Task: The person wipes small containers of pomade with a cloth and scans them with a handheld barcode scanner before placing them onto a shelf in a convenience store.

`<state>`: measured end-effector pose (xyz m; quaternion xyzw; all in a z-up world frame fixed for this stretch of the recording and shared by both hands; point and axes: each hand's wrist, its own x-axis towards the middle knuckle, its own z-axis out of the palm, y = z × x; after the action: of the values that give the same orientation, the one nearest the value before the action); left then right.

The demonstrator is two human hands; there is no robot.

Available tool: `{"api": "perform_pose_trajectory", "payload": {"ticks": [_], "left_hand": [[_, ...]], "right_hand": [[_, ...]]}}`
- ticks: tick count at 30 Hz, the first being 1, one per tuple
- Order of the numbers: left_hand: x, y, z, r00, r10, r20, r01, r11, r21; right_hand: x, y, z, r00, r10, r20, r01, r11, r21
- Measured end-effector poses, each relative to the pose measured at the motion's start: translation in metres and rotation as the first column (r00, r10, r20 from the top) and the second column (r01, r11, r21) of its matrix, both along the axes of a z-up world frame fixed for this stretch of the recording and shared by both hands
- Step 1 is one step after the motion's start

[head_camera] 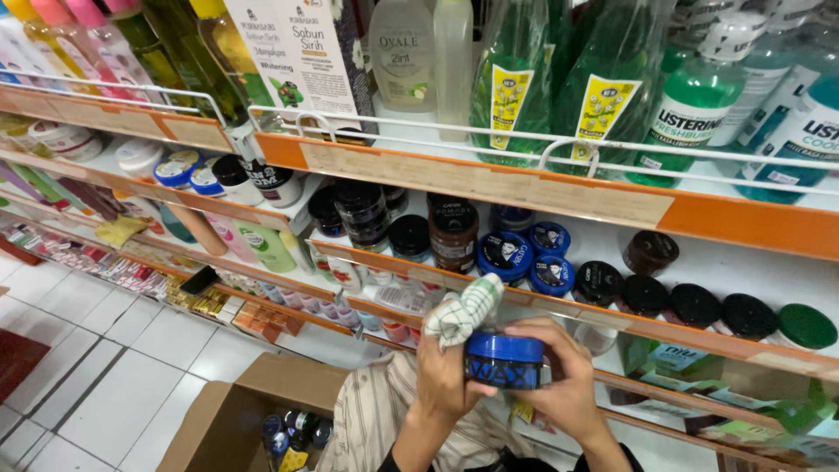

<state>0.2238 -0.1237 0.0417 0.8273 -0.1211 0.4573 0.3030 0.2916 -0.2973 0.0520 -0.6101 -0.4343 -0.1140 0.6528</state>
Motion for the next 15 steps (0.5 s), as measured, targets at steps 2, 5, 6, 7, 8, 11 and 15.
{"api": "perform_pose_trajectory", "payload": {"ticks": [2,5,6,7,8,11,15], "left_hand": [[-0.005,-0.010,0.012,1.000,-0.003,-0.007,0.003,0.991,-0.132],[-0.015,-0.025,0.023,0.998,-0.066,-0.022,0.056,0.947,-0.315],[-0.015,-0.030,0.025,0.995,-0.098,-0.030,0.083,0.940,-0.330],[-0.015,-0.033,0.025,0.991,-0.130,-0.038,0.110,0.932,-0.344],[-0.014,-0.034,0.022,0.987,-0.124,-0.102,0.075,0.919,-0.387],[-0.009,-0.031,0.004,0.964,-0.147,-0.223,0.014,0.863,-0.505],[0.003,-0.021,-0.040,0.958,-0.210,-0.196,0.049,0.793,-0.608]], "right_hand": [[0.000,-0.002,0.003,0.976,-0.189,0.108,0.185,0.981,0.049],[0.001,-0.005,0.007,0.849,-0.443,0.287,0.448,0.892,0.050],[0.002,-0.004,0.009,0.822,-0.449,0.350,0.465,0.884,0.041],[0.003,-0.004,0.011,0.792,-0.452,0.411,0.483,0.875,0.032],[0.000,-0.003,0.013,0.788,-0.447,0.424,0.489,0.872,0.010],[-0.009,0.000,0.021,0.841,-0.397,0.369,0.454,0.888,-0.080],[-0.006,-0.006,0.031,0.979,-0.166,0.119,0.185,0.967,-0.174]]}}
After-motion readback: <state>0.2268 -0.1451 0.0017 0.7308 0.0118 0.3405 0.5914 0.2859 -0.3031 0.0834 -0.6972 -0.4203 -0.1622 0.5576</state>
